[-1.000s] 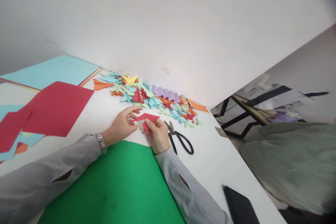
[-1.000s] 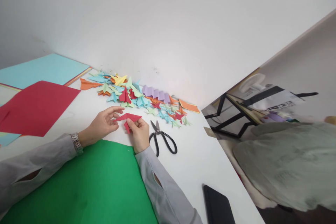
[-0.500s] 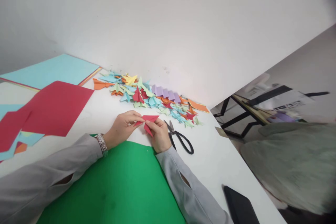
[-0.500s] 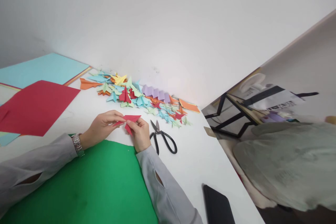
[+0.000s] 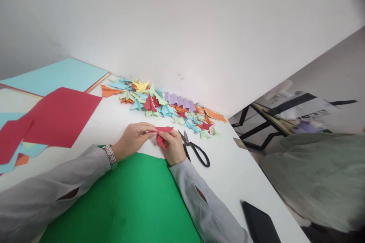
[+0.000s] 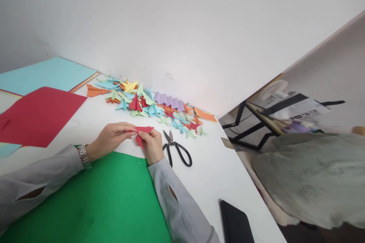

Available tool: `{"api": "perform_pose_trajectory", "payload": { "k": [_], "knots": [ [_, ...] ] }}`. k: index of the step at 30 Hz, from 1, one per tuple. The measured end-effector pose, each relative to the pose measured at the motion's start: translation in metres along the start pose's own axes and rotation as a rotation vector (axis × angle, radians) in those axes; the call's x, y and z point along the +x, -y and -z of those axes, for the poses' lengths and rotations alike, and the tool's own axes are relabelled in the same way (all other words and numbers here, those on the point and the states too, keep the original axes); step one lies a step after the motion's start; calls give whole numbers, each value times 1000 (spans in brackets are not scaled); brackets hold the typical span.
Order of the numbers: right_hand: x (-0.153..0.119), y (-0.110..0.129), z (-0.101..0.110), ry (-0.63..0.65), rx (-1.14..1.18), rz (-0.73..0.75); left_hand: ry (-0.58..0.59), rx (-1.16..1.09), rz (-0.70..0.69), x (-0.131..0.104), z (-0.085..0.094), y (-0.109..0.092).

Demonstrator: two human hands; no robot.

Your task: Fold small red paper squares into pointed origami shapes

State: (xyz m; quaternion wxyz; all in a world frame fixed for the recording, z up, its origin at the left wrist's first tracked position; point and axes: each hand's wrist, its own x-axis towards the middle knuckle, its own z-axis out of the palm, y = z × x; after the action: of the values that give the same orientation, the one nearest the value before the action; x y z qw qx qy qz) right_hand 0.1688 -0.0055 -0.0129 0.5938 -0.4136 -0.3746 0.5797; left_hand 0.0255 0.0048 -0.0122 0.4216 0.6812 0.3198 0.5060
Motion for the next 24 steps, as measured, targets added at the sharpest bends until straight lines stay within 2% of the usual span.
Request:
{"api": "perform_pose_trajectory", "payload": {
  "k": [6, 11, 15, 24],
  "knots": [
    [1, -5, 4, 1, -11, 14, -69, -151, 265, 3, 0, -9],
    [2, -10, 10, 42, -71, 14, -110, -296, 377, 4, 0, -9],
    [1, -10, 10, 31, -66, 14, -106, -357, 412, 5, 0, -8],
    [3, -15, 14, 72, -94, 37, -157, -314, 419, 7, -2, -9]
  ]
}}
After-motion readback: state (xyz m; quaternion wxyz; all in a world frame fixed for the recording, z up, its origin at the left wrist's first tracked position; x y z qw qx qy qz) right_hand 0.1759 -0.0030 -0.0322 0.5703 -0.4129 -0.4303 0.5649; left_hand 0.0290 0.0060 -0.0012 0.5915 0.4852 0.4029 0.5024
